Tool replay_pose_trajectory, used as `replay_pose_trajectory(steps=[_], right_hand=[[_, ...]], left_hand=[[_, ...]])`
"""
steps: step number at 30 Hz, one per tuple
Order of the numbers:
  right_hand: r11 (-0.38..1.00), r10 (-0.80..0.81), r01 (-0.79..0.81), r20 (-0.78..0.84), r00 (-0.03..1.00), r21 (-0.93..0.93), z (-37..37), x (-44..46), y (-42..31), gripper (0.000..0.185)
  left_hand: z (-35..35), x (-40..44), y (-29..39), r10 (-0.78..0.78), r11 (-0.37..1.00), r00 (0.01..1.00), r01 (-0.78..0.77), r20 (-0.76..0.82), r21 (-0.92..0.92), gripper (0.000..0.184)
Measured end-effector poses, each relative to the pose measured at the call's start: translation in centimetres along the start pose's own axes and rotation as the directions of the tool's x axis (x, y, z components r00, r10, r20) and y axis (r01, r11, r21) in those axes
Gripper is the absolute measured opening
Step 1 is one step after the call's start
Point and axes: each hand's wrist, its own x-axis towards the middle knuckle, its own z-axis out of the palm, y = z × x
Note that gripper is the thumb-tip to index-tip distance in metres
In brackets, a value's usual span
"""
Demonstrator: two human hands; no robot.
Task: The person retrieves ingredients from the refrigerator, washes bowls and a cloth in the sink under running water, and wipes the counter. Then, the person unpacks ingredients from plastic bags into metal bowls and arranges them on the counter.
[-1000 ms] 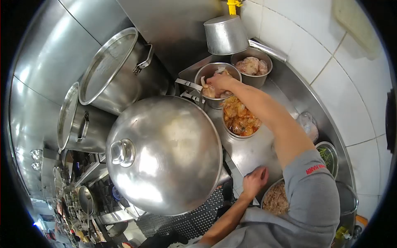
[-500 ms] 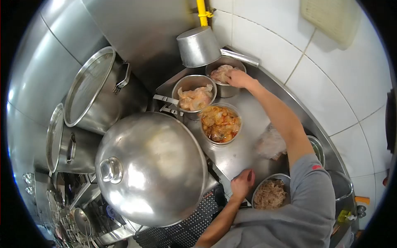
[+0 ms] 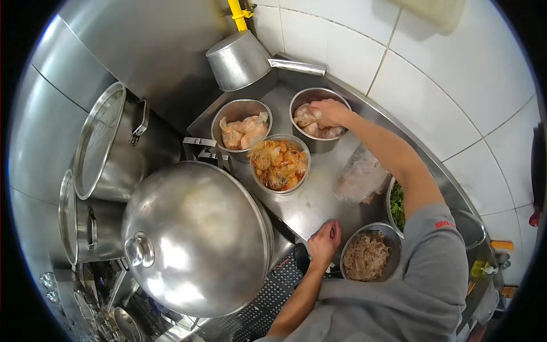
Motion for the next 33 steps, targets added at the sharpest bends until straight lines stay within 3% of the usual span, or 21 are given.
replay_pose_trajectory(steps=[3, 7, 10, 11, 14, 16, 18, 20, 23, 26, 29, 32, 33], right_hand=[[1.000, -0.003, 0.000, -0.096, 0.995, -0.029, 0.2, -1.0, 1.3, 0.059], [0.995, -0.072, 0.067, -0.066, 0.995, -0.073, -0.6, -3.2, 2.8, 0.059], [0.994, 0.091, -0.106, 0.278, 0.956, 0.041, -3.4, -5.3, 2.1, 0.060], [0.993, -0.027, 0.053, 0.247, 0.969, -0.102, -3.5, -5.0, 3.0, 0.052], [0.987, -0.103, 0.112, 0.083, 0.991, -0.117, -6.9, -6.2, -1.8, 0.042], [0.916, -0.375, 0.399, -0.302, 0.877, 0.023, -5.8, -2.7, -3.8, 0.033], [0.598, -0.724, 0.797, -0.481, 0.495, -0.081, -3.2, 2.3, -6.7, 0.029], [0.622, -0.777, 0.774, -0.215, 0.591, -0.120, -0.9, 5.1, -9.4, 0.022], [0.780, -0.617, 0.583, -0.121, 0.778, -0.227, 0.2, 5.1, -10.1, 0.017], [0.763, -0.615, 0.520, -0.185, 0.767, -0.383, 0.3, 3.7, -7.8, 0.017], [0.827, -0.418, 0.336, -0.093, 0.904, -0.451, -1.6, 2.4, -6.0, 0.022], [0.927, -0.131, 0.051, -0.192, 0.973, -0.372, -1.9, 0.4, -5.1, 0.025], [0.919, -0.204, 0.064, -0.331, 0.921, -0.388, -1.5, -0.7, -4.9, 0.026]], left_hand=[[-0.1, 0.1, 0.3, -0.006, 1.000, 1.000, 0.006, -0.009, -0.024, 0.007], [-0.1, -0.1, 0.0, 0.010, 0.999, 1.000, -0.011, -0.024, -0.031, 0.005], [-0.1, 0.0, -0.1, 0.001, 0.999, 1.000, -0.001, -0.002, -0.040, 0.005], [-0.1, -0.1, -0.2, 0.003, 0.999, 1.000, -0.003, 0.009, -0.040, 0.005], [0.4, -0.5, -0.8, -0.007, 1.000, 1.000, 0.008, 0.027, -0.020, 0.005], [0.1, -0.4, -0.5, 0.007, 1.000, 1.000, -0.007, 0.004, -0.016, 0.005], [-0.1, -0.3, -0.1, 0.010, 1.000, 1.000, -0.010, 0.005, -0.014, 0.005], [0.0, -0.4, -0.2, -0.004, 1.000, 1.000, 0.004, 0.022, -0.012, 0.005], [0.3, -0.2, -0.7, -0.001, 1.000, 1.000, 0.001, -0.006, -0.025, 0.005], [0.5, -0.8, -0.9, 0.013, 1.000, 1.000, -0.013, -0.023, -0.007, 0.006], [0.2, -0.3, -0.4, 0.022, 1.000, 1.000, -0.022, -0.014, 0.020, 0.007], [-0.1, -0.1, -0.1, 0.023, 0.999, 0.999, -0.024, -0.028, -0.025, 0.006], [0.5, -0.4, -0.7, 0.049, 0.998, 0.997, -0.051, -0.061, -0.024, 0.004]])
